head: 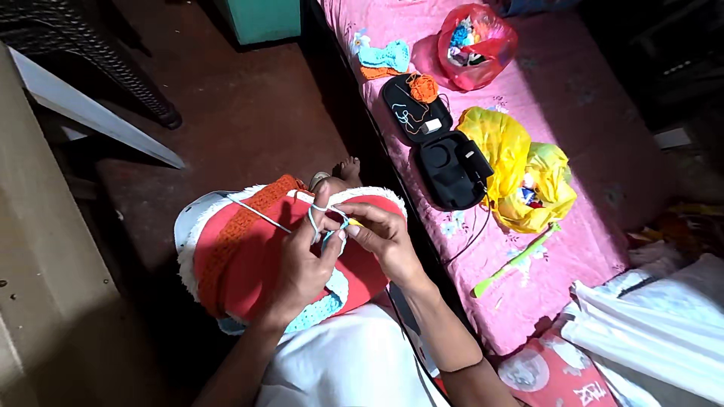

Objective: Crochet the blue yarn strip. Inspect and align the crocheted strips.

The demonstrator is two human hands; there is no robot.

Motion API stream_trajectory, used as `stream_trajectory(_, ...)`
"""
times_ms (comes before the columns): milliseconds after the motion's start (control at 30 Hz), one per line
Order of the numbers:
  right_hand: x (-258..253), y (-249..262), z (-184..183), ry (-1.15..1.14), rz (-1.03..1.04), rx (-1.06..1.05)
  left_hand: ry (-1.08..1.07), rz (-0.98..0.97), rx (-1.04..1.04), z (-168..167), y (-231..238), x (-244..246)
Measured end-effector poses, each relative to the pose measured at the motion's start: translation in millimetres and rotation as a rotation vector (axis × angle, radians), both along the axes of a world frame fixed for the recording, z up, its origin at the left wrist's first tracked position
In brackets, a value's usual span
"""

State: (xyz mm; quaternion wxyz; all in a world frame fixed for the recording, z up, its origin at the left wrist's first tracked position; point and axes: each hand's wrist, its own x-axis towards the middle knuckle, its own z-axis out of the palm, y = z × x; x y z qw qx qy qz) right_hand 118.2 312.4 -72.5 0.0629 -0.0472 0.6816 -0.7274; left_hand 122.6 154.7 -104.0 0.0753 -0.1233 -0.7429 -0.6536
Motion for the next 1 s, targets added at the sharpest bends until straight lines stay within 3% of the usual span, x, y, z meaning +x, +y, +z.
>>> stream_trajectory(133,-1.4,7.9,-3.7,-0.069,0.031,-0.181,-0.225,-0.092,0.212,11.9,-13.0,-5.5)
stream_trajectory(233,-2.1,13.6,-8.6,-0.044,-0.007,-0.174,-0.295,-0.047,0.243,17.1,-15.3,-5.2)
stream_trajectory(667,0.0,37.6,-19.2,0.658,0.02,0.63,-0.344,0.079,0.288,26.9,-10.1,-2.8)
stream_trajectory(800,3.4,34.7,-16.0,0.728,-0.001,0.784,-0.329,0.09,0.268,26.1,-10.5,-2.7)
stream_trajectory(1000,6.3,33.8,-18.9,0.662,-0.031,0.775,-0.315,0.072,0.246,24.2,-8.8,-3.0)
